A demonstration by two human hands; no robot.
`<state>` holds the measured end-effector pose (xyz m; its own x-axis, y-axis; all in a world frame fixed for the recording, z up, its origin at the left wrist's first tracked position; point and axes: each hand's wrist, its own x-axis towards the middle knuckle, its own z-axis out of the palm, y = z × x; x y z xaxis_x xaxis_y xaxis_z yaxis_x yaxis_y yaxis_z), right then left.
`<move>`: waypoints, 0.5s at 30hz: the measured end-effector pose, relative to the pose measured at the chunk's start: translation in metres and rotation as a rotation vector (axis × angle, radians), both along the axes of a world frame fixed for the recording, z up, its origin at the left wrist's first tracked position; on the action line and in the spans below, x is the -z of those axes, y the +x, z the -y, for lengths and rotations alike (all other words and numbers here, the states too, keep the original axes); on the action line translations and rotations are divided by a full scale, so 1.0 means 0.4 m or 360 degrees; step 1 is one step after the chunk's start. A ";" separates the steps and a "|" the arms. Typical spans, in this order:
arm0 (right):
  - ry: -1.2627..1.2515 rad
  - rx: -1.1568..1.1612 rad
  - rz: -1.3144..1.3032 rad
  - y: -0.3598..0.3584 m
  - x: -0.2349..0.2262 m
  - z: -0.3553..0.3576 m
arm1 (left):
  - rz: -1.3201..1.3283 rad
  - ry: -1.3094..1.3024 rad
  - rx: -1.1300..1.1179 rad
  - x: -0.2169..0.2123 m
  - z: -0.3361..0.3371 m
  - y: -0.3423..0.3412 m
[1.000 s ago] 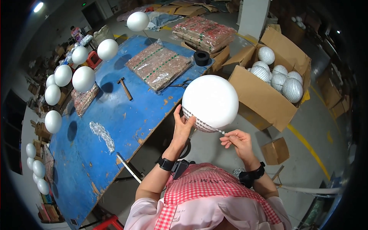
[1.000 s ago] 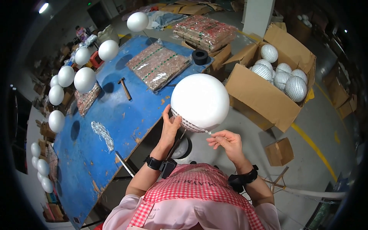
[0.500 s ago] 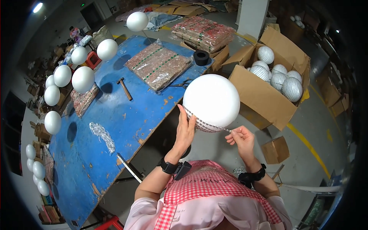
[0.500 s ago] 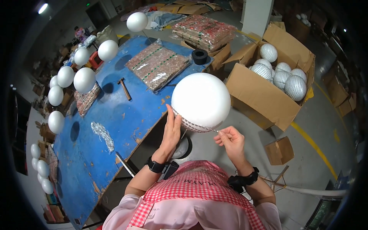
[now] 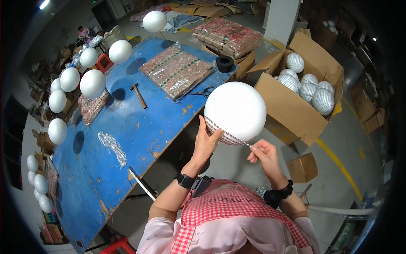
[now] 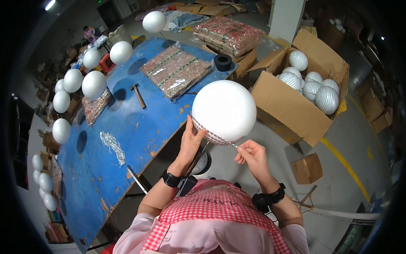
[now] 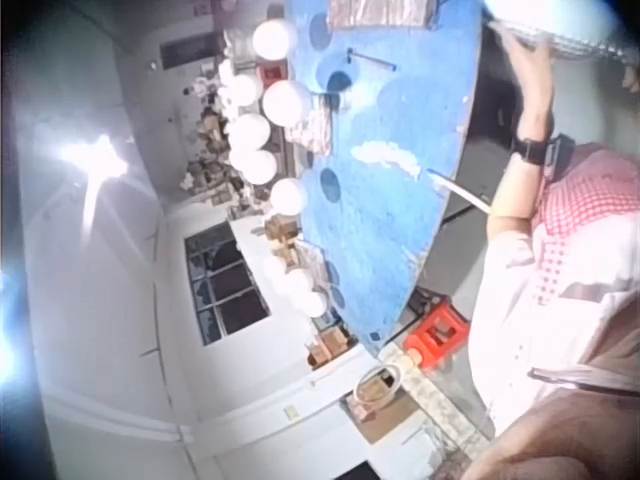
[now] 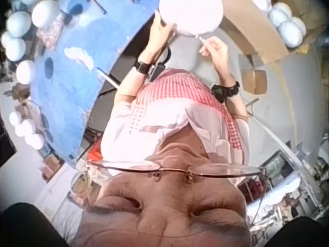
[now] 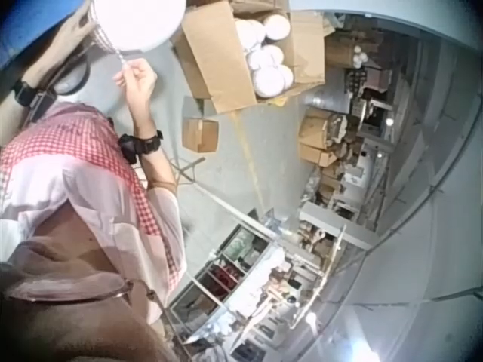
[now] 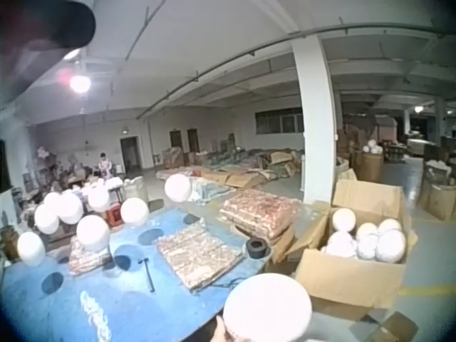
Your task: The person wraps a string of beads around the base of a white foam ball, pressing them into the surface. After completing a row, they break the string and begin adding another row of beads to the ball.
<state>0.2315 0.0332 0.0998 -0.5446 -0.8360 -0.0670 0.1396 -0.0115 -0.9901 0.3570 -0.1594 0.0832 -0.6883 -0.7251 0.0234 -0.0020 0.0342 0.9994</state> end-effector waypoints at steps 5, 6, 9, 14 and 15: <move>0.0045 0.0110 -0.0030 -0.001 0.032 0.032 | -0.0108 0.0104 0.0061 -0.004 0.004 -0.001; 0.0045 0.0108 -0.0031 -0.002 0.032 0.036 | -0.0193 0.0114 0.0053 0.001 0.004 -0.001; 0.0090 0.0130 -0.0087 -0.002 0.037 0.049 | -0.0194 0.0205 0.0065 0.000 0.010 -0.004; 0.0074 0.0261 -0.0193 0.014 0.049 0.068 | -0.0223 0.0268 0.0052 0.011 0.017 -0.007; 0.0075 0.0262 -0.0191 0.018 0.049 0.071 | -0.0234 0.0274 0.0038 0.015 0.018 -0.007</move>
